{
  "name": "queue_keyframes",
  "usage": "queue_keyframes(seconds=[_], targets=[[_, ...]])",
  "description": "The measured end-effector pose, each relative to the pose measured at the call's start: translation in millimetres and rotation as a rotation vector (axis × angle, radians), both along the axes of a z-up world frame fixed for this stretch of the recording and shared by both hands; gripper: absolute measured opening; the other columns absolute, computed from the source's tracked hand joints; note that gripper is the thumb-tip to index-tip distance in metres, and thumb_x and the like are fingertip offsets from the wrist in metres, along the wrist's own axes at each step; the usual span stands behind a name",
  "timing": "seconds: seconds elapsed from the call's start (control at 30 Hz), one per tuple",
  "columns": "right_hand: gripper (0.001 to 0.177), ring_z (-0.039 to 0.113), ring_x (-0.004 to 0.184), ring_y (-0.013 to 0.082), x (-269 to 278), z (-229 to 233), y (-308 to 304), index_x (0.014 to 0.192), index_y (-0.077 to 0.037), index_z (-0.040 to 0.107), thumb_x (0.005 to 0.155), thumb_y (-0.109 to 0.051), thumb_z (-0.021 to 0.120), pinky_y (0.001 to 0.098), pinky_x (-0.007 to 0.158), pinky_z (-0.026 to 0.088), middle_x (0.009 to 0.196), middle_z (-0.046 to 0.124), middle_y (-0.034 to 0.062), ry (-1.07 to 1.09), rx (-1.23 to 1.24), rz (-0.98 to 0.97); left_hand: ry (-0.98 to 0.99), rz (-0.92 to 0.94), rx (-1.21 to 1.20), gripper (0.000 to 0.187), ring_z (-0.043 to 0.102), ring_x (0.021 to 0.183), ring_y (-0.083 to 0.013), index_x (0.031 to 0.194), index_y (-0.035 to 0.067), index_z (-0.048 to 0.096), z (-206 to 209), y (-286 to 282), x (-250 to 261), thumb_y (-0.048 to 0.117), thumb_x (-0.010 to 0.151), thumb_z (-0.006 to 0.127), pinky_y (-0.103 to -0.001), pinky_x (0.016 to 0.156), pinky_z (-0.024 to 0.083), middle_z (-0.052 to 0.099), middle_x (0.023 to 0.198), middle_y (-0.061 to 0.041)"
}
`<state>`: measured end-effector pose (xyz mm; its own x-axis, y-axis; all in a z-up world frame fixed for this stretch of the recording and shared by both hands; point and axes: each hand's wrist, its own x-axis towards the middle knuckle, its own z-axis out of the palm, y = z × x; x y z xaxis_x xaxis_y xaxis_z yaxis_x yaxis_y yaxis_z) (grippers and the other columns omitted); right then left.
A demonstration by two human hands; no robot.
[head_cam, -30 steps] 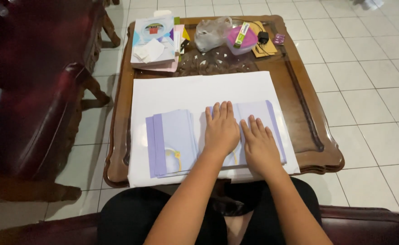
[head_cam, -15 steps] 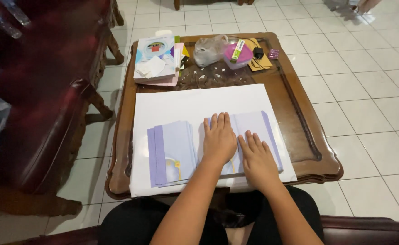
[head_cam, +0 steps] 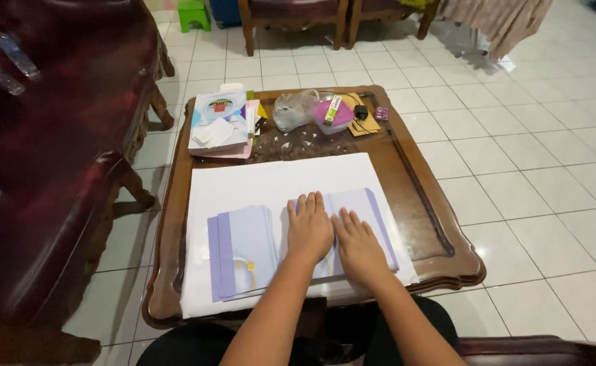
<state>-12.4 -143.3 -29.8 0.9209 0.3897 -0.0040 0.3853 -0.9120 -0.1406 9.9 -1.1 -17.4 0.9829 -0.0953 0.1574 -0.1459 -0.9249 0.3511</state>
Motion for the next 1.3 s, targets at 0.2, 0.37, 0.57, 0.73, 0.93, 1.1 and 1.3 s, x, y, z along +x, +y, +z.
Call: queue_keyframes(seconds=[0.2, 0.37, 0.57, 0.73, 0.93, 1.1, 1.3], targets=[[0.062, 0.023, 0.153, 0.0333, -4.7, -49.7, -23.9, 0.159, -0.006, 0.025, 0.098, -0.014, 0.035, 0.0489, 0.118, 0.024, 0.167, 0.025, 0.0157, -0.188, 0.043, 0.161, -0.2, 0.073, 0.128, 0.06, 0.037, 0.143, -0.0337, 0.151, -0.001, 0.039, -51.9, -4.5, 23.1, 0.028, 0.098, 0.039, -0.058, 0.12, 0.017, 0.048, 0.151, -0.014], [0.061, 0.022, 0.156, 0.0266, 5.9, 0.4, -12.1, 0.161, -0.014, 0.03, 0.1, -0.016, 0.036, 0.0439, 0.122, 0.02, 0.169, 0.026, 0.0081, 0.043, 0.01, 0.022, 0.069, -0.125, 0.054, 0.054, 0.026, 0.153, -0.0372, 0.154, 0.004, 0.04, 16.3, -4.3, -1.2, 0.012, 0.101, 0.033, -0.059, 0.122, 0.013, 0.038, 0.161, -0.019], [0.062, 0.026, 0.154, 0.028, -38.3, 5.6, -16.3, 0.159, -0.01, 0.033, 0.098, -0.012, 0.04, 0.0448, 0.121, 0.022, 0.167, 0.03, 0.0099, 0.037, 0.038, 0.013, 0.045, -0.191, 0.093, 0.054, 0.03, 0.153, -0.0317, 0.152, 0.007, 0.045, -34.3, -1.4, 60.8, 0.014, 0.102, 0.026, -0.057, 0.124, 0.016, 0.042, 0.161, -0.013], [0.059, 0.027, 0.154, 0.0283, -22.7, 6.2, -20.5, 0.158, -0.011, 0.036, 0.099, -0.013, 0.039, 0.0449, 0.121, 0.025, 0.166, 0.033, 0.0091, 0.079, 0.06, 0.035, 0.107, -0.141, 0.085, 0.059, 0.017, 0.157, -0.0365, 0.158, 0.002, 0.033, 2.3, -10.3, 13.6, 0.025, 0.104, 0.026, -0.059, 0.124, 0.007, 0.026, 0.168, -0.018], [0.059, 0.025, 0.155, 0.0277, -20.8, 2.2, -24.4, 0.16, -0.012, 0.035, 0.101, -0.015, 0.038, 0.044, 0.123, 0.022, 0.168, 0.03, 0.0087, 0.063, 0.038, 0.007, 0.049, -0.121, 0.081, 0.057, 0.024, 0.154, -0.035, 0.159, 0.007, 0.034, -12.0, -10.4, -3.7, 0.028, 0.106, 0.03, -0.056, 0.122, 0.012, 0.032, 0.165, -0.017], [0.06, 0.029, 0.153, 0.0283, -46.7, 0.2, -30.4, 0.159, -0.015, 0.036, 0.1, -0.015, 0.041, 0.0445, 0.121, 0.026, 0.166, 0.033, 0.0071, 0.039, 0.086, 0.012, 0.113, -0.01, 0.064, 0.058, 0.018, 0.156, -0.0361, 0.159, 0.007, 0.031, -12.0, -9.4, 34.3, 0.028, 0.105, 0.024, -0.058, 0.123, 0.007, 0.028, 0.166, -0.019], [0.06, 0.036, 0.15, 0.0337, 4.9, -19.7, -27.8, 0.157, -0.011, 0.041, 0.097, -0.014, 0.042, 0.0482, 0.118, 0.033, 0.163, 0.039, 0.0146, -0.079, 0.053, 0.09, 0.121, -0.02, 0.047, 0.059, 0.013, 0.158, -0.0358, 0.158, 0.0, 0.029, 5.9, -5.1, 16.1, 0.027, 0.106, 0.028, -0.057, 0.124, 0.003, 0.024, 0.167, -0.021]])
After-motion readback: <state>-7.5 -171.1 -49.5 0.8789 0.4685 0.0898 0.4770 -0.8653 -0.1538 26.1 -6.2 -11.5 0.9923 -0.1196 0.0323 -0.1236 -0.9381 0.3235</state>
